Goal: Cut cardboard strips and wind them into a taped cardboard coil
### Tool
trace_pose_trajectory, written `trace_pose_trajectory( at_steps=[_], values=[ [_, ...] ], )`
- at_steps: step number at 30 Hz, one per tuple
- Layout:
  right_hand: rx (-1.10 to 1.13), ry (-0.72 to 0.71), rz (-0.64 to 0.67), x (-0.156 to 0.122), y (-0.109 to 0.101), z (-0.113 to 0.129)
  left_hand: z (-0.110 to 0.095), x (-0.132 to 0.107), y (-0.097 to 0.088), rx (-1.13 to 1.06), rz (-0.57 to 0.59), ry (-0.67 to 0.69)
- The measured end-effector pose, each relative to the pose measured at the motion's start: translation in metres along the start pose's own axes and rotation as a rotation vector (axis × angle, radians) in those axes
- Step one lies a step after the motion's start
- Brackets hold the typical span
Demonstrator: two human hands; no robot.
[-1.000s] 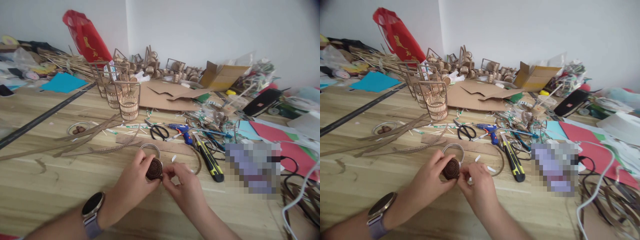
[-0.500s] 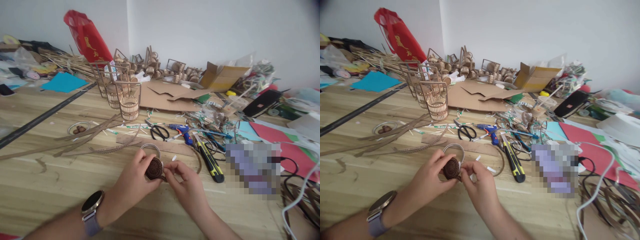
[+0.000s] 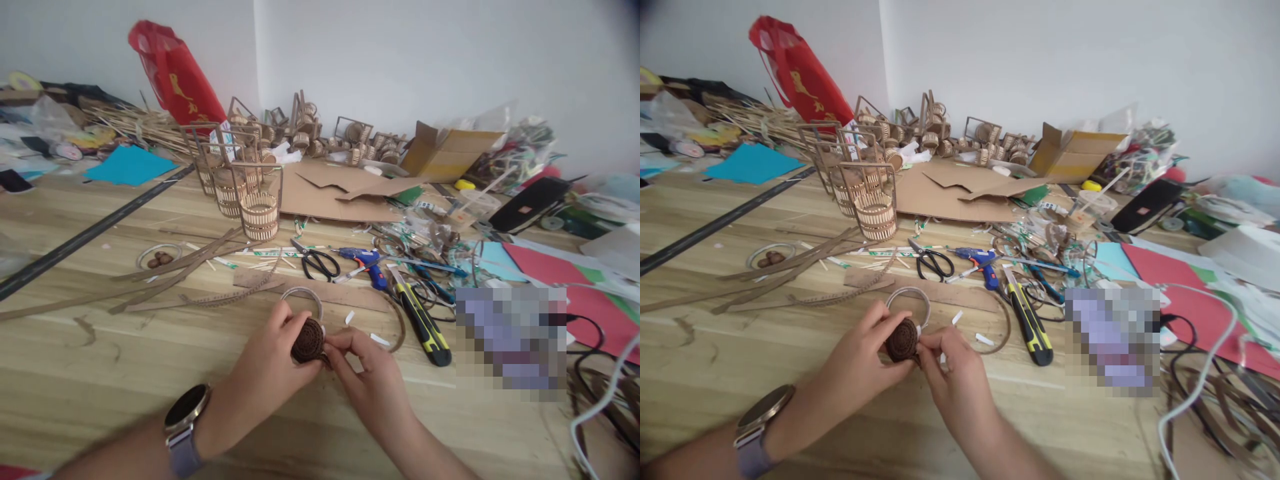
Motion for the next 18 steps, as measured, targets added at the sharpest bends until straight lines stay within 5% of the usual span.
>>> trace_pose_trajectory(
  at_steps=[11, 18],
  values=[
    [0.034, 0.024, 0.038, 0.005, -0.002, -0.002, -0.002, 0.003, -0.004, -0.034, -0.025, 0.001],
    [0.161, 0.285, 0.056, 0.005, 0.002, -0.017, -0.003, 0.004, -0.006, -0.008, -0.046, 0.019]
  ],
)
Point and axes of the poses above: each hand's wrist, its own x-axis towards the middle knuckle, its own y-axis out of the palm, z = x × y, the point moved 8 cm from there along x, towards the middle knuckle, and after that the axes turned 11 degrees about -z, right-handed, at the moved point
